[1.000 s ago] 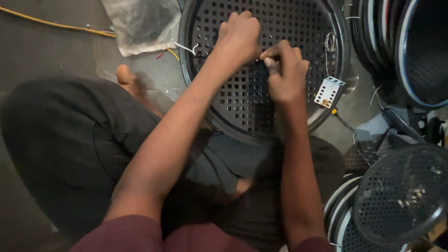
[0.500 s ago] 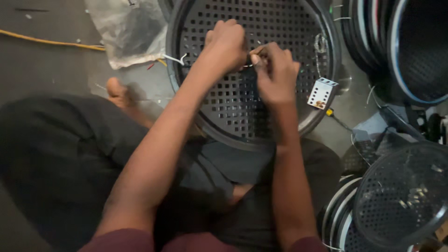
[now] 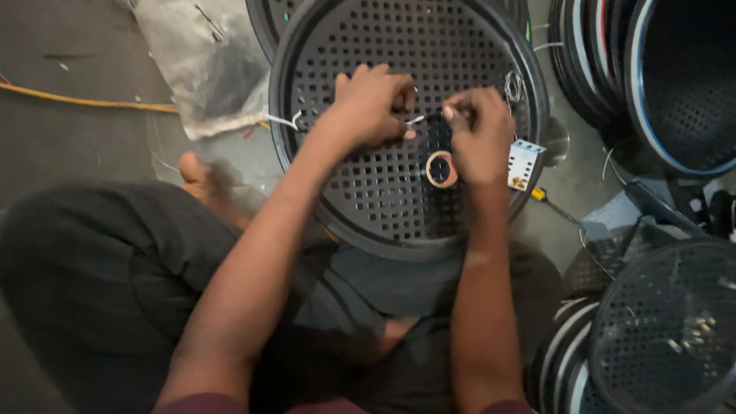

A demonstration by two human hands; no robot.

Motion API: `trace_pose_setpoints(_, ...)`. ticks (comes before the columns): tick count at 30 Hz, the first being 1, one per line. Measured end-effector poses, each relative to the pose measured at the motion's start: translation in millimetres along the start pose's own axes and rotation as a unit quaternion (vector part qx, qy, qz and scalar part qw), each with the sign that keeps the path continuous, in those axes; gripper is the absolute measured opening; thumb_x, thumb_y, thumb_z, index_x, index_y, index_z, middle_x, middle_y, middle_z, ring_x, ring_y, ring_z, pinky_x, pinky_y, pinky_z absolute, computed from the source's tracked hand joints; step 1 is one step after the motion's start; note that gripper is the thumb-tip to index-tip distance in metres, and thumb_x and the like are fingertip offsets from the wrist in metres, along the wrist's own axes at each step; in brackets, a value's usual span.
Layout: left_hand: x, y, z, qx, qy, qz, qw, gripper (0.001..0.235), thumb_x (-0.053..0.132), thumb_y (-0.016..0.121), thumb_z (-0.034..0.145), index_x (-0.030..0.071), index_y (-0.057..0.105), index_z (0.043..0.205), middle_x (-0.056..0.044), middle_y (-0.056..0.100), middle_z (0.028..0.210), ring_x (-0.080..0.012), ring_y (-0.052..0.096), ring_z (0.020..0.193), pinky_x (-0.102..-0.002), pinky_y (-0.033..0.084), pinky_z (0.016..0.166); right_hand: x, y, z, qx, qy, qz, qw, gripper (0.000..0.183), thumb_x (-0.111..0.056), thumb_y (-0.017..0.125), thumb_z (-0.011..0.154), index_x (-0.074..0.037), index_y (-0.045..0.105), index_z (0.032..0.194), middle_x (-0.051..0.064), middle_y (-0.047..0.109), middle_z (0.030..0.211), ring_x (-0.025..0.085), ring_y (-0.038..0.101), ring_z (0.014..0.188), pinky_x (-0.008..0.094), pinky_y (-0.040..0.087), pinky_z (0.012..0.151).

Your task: The person sits on the floor and assembles a small electronic device by connecting wires to a circuit board and securing them with electrical tape. They use pliers to strip wire ends and wrap tape around connections.

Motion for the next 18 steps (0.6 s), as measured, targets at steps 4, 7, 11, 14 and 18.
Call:
trace_pose_setpoints(4, 2.4, 1.9, 2.1, 0.030, -0.024, 0.009, 0.999, 0.009, 0.024, 0.084, 0.067, 0.026, 0.078, 0.073, 0.000, 0.068, 0.099, -0.0315, 0.059, 0.107, -0.051, 0.038, 0.083, -15.7, -2.5, -3.6, 0.023, -0.028, -0.136, 0.990, 0.005, -0.010, 0.077, 0.086, -0.011, 0.074, 0.090, 0.005, 0.072, 0.099, 0.030, 0.062, 0.099, 0.047, 0.041, 0.085)
trace_pose_setpoints(7, 1.2, 2.1, 1.5, 0.013, -0.046, -0.010, 0.999, 0.010, 0.026, 0.084, 0.066, 0.028, 0.078, 0.075, -0.002, 0.070, 0.096, -0.0307, 0.061, 0.106, -0.051, 0.040, 0.082, -19.9, -0.6, 3.5, 0.029, -0.016, -0.156, 0.987, 0.004, -0.016, 0.078, 0.088, -0.015, 0.075, 0.090, 0.001, 0.073, 0.096, 0.027, 0.062, 0.099, 0.046, 0.039, 0.085)
trace_pose_setpoints(11, -1.3, 4.2, 6.0, 0.046, -0.052, -0.007, 0.998, 0.009, 0.025, 0.084, 0.063, 0.024, 0.079, 0.071, -0.002, 0.071, 0.095, -0.0317, 0.061, 0.104, -0.052, 0.039, 0.082, -20.8, 7.0, 12.1, 0.056, -0.018, -0.141, 0.988, 0.004, -0.016, 0.077, 0.092, -0.014, 0.074, 0.092, 0.001, 0.074, 0.097, 0.026, 0.063, 0.100, 0.046, 0.041, 0.089)
trace_pose_setpoints(14, -6.0, 9.5, 7.9, 0.067, -0.049, -0.016, 0.996, 0.015, 0.029, 0.086, 0.062, 0.021, 0.078, 0.071, -0.004, 0.070, 0.095, -0.0329, 0.061, 0.102, -0.054, 0.040, 0.080, -15.0, 11.7, 12.9, 0.074, 0.026, -0.107, 0.991, 0.005, -0.013, 0.079, 0.091, -0.011, 0.075, 0.094, 0.004, 0.074, 0.094, 0.025, 0.066, 0.093, 0.044, 0.046, 0.084)
trace_pose_setpoints(18, -4.2, -1.6, 6.5, 0.039, -0.070, -0.072, 0.994, 0.016, 0.032, 0.079, 0.080, 0.019, 0.076, 0.090, -0.005, 0.074, 0.103, -0.0297, 0.067, 0.104, -0.054, 0.044, 0.084, 1.2, 18.8, 8.4, 0.046, 0.141, 0.058, 0.987, 0.009, -0.013, 0.076, 0.097, -0.007, 0.072, 0.103, 0.005, 0.074, 0.094, 0.017, 0.066, 0.082, 0.033, 0.052, 0.076)
Point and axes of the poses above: each hand's wrist, its own z-axis towards the middle knuckle, its own y-axis out of the palm, x = y × z, the point moved 3 cm from there along z, towards the middle knuckle
